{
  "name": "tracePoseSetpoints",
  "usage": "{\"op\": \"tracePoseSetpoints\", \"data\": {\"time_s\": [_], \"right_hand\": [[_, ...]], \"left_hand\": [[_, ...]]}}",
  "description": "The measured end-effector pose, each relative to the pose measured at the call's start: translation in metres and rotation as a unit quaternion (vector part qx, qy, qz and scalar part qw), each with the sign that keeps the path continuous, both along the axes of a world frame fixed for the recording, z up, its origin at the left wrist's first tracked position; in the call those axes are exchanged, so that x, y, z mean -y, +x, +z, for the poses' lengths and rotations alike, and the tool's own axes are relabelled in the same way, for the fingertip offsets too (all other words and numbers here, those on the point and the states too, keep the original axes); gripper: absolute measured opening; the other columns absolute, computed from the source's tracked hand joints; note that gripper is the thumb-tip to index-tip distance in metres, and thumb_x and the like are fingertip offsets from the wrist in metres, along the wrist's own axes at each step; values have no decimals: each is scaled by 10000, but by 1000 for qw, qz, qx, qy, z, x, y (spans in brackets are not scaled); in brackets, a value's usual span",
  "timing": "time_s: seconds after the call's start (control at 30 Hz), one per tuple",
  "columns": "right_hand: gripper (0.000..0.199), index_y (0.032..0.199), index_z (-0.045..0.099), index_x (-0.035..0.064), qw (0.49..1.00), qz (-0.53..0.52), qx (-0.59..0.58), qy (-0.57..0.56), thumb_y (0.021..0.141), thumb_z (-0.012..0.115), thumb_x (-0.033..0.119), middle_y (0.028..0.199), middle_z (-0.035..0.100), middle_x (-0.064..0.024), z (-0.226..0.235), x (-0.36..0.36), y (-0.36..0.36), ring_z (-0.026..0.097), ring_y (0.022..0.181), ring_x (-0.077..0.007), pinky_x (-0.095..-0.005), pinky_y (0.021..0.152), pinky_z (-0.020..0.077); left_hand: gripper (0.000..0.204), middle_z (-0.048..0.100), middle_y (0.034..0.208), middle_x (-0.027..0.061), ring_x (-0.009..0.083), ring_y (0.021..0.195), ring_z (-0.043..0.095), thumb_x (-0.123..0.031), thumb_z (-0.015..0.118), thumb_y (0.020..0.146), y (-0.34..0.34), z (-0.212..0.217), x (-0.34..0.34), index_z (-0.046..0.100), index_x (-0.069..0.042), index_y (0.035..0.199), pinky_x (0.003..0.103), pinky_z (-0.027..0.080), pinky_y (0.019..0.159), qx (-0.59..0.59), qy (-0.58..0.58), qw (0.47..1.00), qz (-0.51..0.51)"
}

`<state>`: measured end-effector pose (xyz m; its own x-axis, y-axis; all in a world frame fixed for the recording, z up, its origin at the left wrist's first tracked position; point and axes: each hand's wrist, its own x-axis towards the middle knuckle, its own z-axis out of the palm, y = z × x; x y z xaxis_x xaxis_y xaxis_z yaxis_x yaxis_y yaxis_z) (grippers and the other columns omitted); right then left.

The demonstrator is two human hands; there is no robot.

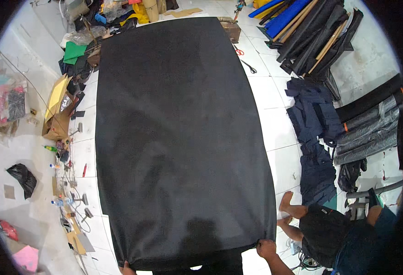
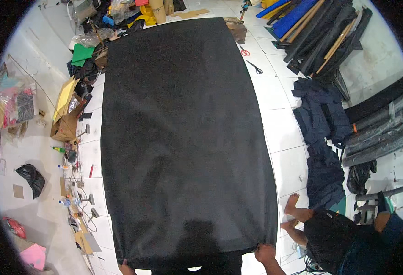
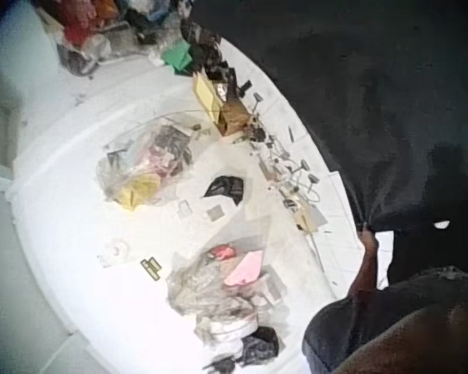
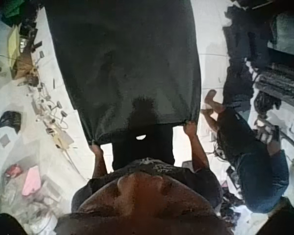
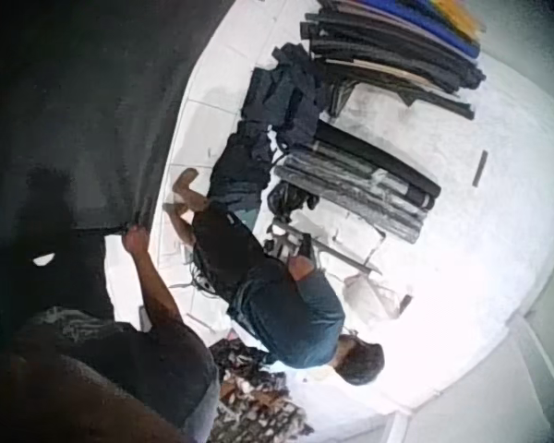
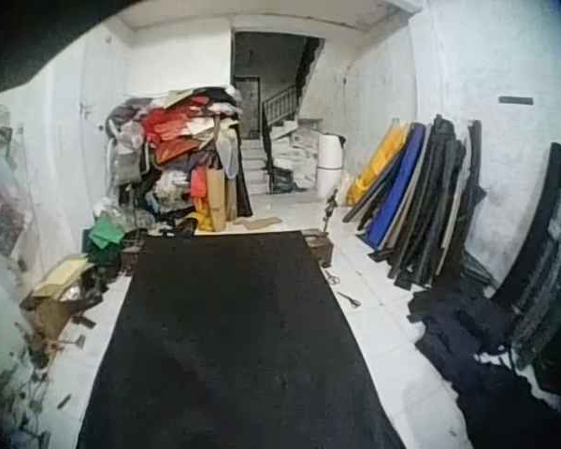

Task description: The person cuts sheets of fabric with scissors, folds and aligns the layers on top of each other on the floor, and places a cylindrical weight on the fabric.

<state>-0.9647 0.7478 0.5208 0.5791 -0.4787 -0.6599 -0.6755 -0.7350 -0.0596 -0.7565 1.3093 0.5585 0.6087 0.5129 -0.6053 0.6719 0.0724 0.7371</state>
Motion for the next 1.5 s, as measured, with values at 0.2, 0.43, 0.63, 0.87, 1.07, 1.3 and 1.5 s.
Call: {"op": "tracePoseSetpoints", "data": {"time_s": [0.2, 0.43, 0.63, 0.87, 1.07, 1.3, 1.5], "right_hand": [[136, 788, 624, 60, 960, -48, 272, -50, 652, 630, 58, 836, 604, -174, -77, -2, -13, 573, 863, -380, -490, 751, 425], [294, 890, 587, 49, 948, -23, 298, -109, 613, 590, -52, 902, 584, -144, -245, 50, 48, 555, 915, -372, -474, 814, 403], [310, 914, 571, 21, 914, 14, 382, -134, 623, 508, -67, 922, 585, -174, -362, 77, 100, 537, 958, -394, -490, 877, 386], [435, 1148, 596, 62, 887, 49, 447, -109, 716, 580, 10, 1223, 589, -168, -439, 78, 122, 508, 1215, -367, -569, 1067, 318], [450, 1241, 618, 106, 933, 32, 344, -100, 799, 561, 46, 1339, 532, -202, -434, 90, 151, 483, 1251, -398, -495, 1065, 370], [429, 1235, 621, 41, 947, 33, 297, -120, 815, 534, 53, 1383, 467, -280, -455, 106, 124, 423, 1295, -464, -487, 1105, 344], [438, 1225, 619, 16, 944, 70, 318, -50, 802, 511, 45, 1350, 486, -309, -462, 94, 173, 439, 1276, -479, -500, 1109, 333]], "left_hand": [[507, 537, 1288, 159, 311, 1121, 572, -15, 534, 898, 40, -71, 19, 390, -37, 1384, 442, 504, 932, 107, -101, 989, -10], [534, 565, 1236, 137, 291, 1088, 588, -7, 620, 826, 114, -200, 72, 419, -41, 1319, 416, 532, 857, 107, -127, 977, -135], [405, 637, 1091, 88, 219, 855, 653, -52, 642, 830, 122, -356, 73, 506, -83, 1210, 371, 562, 679, 95, -150, 967, -185], [400, 595, 978, 84, 206, 728, 630, -107, 654, 875, 131, -491, 55, 424, -46, 1196, 352, 552, 667, 109, -220, 959, -142], [451, 569, 1163, 144, 276, 1011, 578, -187, 646, 893, 180, -558, 5, 453, -36, 1272, 461, 509, 890, 178, -350, 919, -29], [490, 548, 1282, 160, 316, 1149, 559, -153, 646, 875, 263, -550, -42, 466, -21, 1312, 441, 470, 972, 252, -163, 943, 143], [647, 497, 1364, 212, 340, 1213, 526, -31, 572, 842, 299, -550, -217, 337, 44, 1439, 399, 427, 1014, 384, 35, 915, 117]]}}
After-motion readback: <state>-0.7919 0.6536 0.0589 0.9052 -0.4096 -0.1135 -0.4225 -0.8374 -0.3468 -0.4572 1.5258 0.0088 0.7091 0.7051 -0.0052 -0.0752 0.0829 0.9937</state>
